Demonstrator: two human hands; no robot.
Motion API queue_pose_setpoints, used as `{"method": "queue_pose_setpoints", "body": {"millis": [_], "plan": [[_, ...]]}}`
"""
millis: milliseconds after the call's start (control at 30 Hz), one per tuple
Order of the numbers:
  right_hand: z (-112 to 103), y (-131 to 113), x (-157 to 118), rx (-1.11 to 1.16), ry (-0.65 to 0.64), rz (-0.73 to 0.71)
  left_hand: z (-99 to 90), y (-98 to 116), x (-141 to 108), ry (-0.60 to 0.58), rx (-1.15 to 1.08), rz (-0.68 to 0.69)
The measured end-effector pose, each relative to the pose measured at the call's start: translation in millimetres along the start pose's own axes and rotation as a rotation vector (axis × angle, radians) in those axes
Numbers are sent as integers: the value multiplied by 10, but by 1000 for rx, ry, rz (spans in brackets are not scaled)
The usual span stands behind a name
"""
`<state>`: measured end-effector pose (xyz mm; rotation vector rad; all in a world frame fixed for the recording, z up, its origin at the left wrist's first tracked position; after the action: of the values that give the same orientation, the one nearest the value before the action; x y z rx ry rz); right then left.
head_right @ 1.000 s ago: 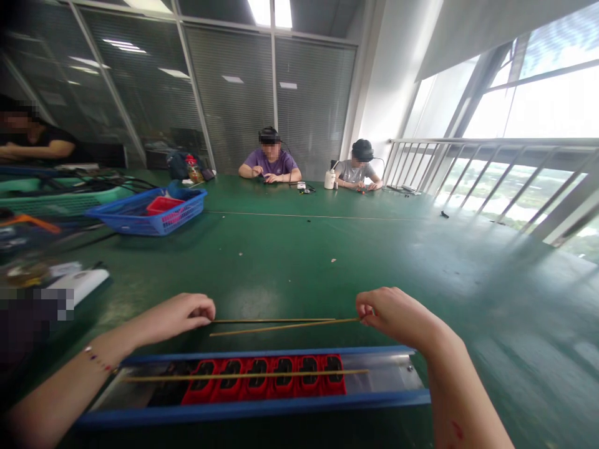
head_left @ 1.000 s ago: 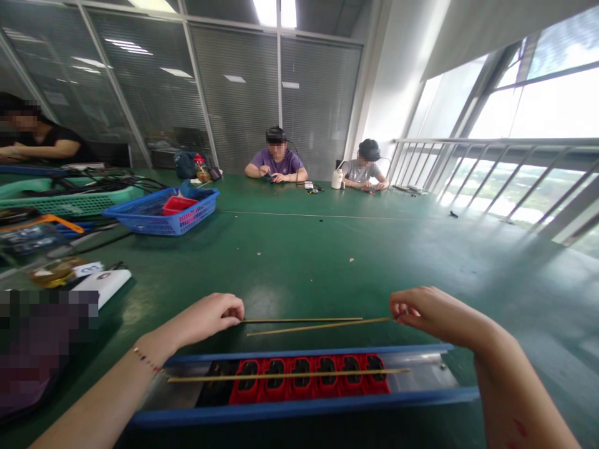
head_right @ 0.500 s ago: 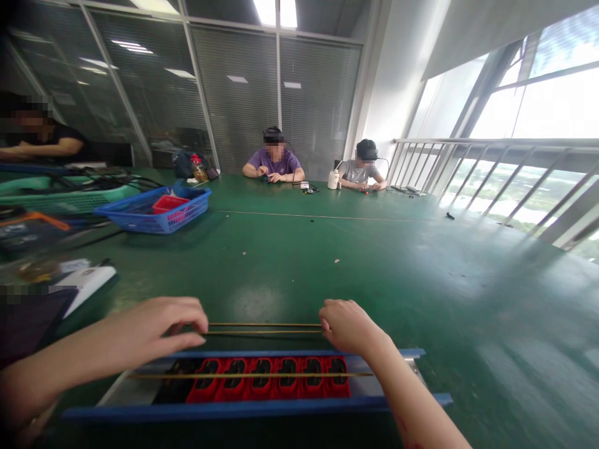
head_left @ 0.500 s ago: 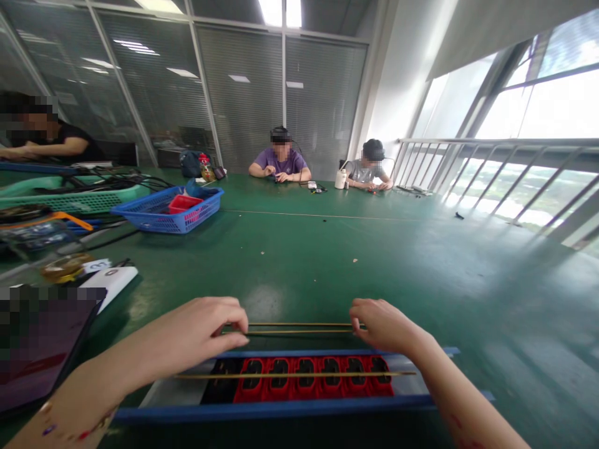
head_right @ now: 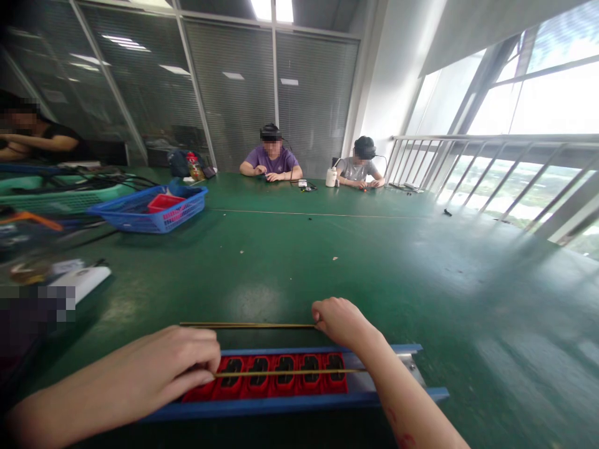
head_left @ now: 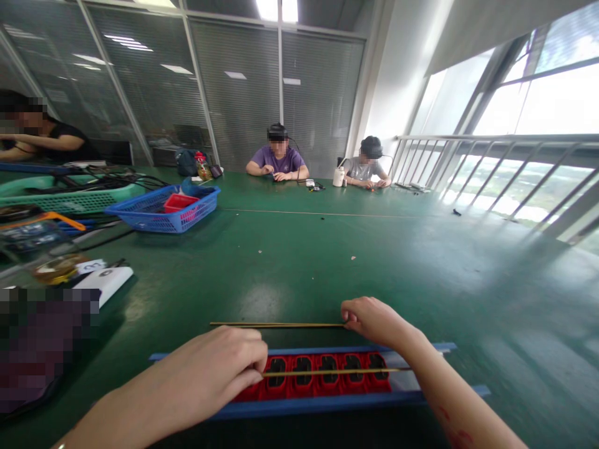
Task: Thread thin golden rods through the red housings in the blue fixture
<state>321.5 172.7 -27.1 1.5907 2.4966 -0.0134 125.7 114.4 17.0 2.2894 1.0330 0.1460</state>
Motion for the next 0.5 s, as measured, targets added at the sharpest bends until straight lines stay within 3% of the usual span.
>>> {"method": "queue_pose_setpoints", "body": {"millis": [133, 233, 367, 500], "plan": [[-13, -1, 0, 38, 13, -22, -83, 44, -58, 12, 24, -2], [-21, 18, -2, 38, 43, -33, -285, 3, -138, 64, 49, -23], [43, 53, 14, 86, 20, -72, -568, -166, -192, 131, 83, -54], [103, 104, 25, 165, -3, -90, -574, -389, -57, 107, 85, -73]]}}
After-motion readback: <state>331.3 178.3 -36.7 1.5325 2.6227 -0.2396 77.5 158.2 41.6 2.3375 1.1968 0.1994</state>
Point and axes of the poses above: each hand's wrist, its own x-axis towards the middle knuckle, its own z-axis out of the palm, y = z × x, the point moved 9 cm from there along x, towards the middle knuckle, and after that the axes turned 13 degrees about -x, right-handed, at the moved point
